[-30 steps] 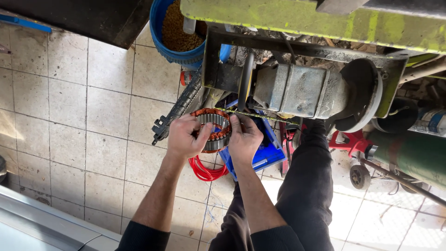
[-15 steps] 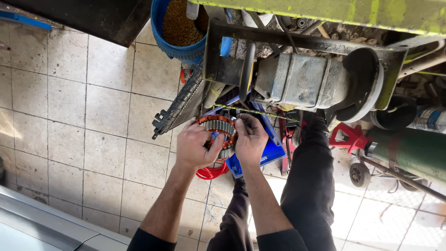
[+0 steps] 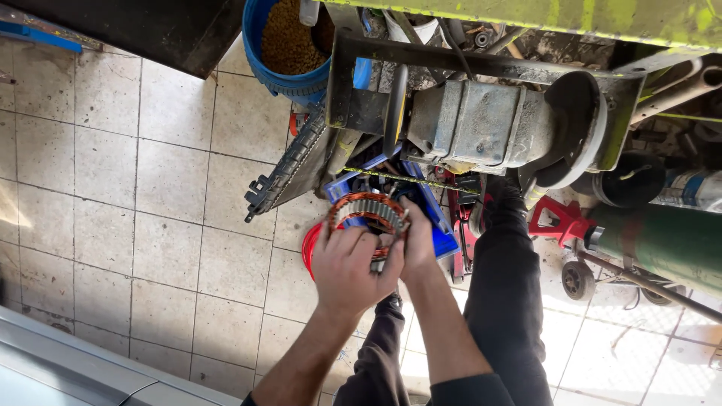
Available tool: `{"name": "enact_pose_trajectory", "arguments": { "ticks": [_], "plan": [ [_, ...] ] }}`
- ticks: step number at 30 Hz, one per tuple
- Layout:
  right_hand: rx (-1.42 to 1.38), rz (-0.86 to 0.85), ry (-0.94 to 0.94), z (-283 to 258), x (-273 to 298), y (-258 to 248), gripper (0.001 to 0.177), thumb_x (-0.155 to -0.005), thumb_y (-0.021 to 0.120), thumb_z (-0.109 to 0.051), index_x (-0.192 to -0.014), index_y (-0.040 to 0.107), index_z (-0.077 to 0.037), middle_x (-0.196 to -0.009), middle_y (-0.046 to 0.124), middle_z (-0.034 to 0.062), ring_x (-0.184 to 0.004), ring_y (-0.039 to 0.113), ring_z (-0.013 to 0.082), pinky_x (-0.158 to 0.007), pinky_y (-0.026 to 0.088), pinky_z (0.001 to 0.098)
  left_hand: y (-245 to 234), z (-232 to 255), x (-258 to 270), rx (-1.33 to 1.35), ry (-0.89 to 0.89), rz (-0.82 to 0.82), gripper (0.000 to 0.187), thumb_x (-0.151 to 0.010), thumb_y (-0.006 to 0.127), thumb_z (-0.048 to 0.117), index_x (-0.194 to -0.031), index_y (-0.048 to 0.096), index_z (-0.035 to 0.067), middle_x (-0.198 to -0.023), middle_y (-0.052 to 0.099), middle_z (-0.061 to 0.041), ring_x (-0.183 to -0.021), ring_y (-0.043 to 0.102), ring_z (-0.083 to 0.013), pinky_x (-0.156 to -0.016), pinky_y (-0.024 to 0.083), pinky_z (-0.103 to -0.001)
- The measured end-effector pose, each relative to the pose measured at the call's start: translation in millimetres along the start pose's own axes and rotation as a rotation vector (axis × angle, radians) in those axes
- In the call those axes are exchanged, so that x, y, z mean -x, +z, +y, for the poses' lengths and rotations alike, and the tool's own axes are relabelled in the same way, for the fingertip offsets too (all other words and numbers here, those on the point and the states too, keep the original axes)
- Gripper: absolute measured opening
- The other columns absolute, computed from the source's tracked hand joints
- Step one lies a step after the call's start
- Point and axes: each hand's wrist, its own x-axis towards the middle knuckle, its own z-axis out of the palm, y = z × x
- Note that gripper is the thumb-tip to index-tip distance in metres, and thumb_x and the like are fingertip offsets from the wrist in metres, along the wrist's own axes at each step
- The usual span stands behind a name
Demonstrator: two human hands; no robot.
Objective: The person holds a cylindrical electrical component with copper windings and uses a grinding wheel to smooth or clean the surface of the windings. A dog briefly enters the frame and is petted before the person resumes working on the component.
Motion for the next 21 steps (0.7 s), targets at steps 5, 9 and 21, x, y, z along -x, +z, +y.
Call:
{"name": "enact_pose_trajectory", "arguments": {
  "ticks": [5,9,21],
  "plan": [
    [-0.047,-0.260,0.176,-22.3,-3.2,-23.5,0.035,-0.095,0.056,-0.040,-0.089,0.068,-0.008,-0.065,0.064,-0.0001,-0.040,0.043,0.0068,-0.033,0.033,0.0213,3.4,-67.4,-12.0,0.618,-0.610,0.006,0.032,-0.097,0.061,0.035,-0.109,0.071,0.007,-0.107,0.071,-0.008,-0.096,0.068,-0.0230,-0.085,0.057,-0.044],
    [-0.091,-0.486,0.353,-12.3,-23.2,-36.7,0.035,-0.099,0.056,-0.041,-0.088,0.065,-0.008,-0.066,0.062,-0.0001,-0.045,0.046,0.0088,-0.037,0.034,0.0221,2.5,-51.7,-38.4,1.024,-1.270,-0.285,0.045,-0.093,0.055,0.042,-0.117,0.071,0.007,-0.108,0.074,-0.008,-0.091,0.069,-0.0213,-0.080,0.057,-0.041],
    [0.136,0.023,0.138,-22.1,-1.9,-22.4,0.063,-0.098,0.042,-0.058,-0.105,0.069,-0.002,-0.085,0.075,0.0146,-0.061,0.072,0.0250,-0.035,0.040,0.0258,52.2,-52.0,-13.9,1.297,-1.575,-0.268,0.035,-0.096,0.057,0.035,-0.110,0.070,0.006,-0.096,0.075,-0.007,-0.080,0.068,-0.0182,-0.067,0.055,-0.038]
  ]
}}
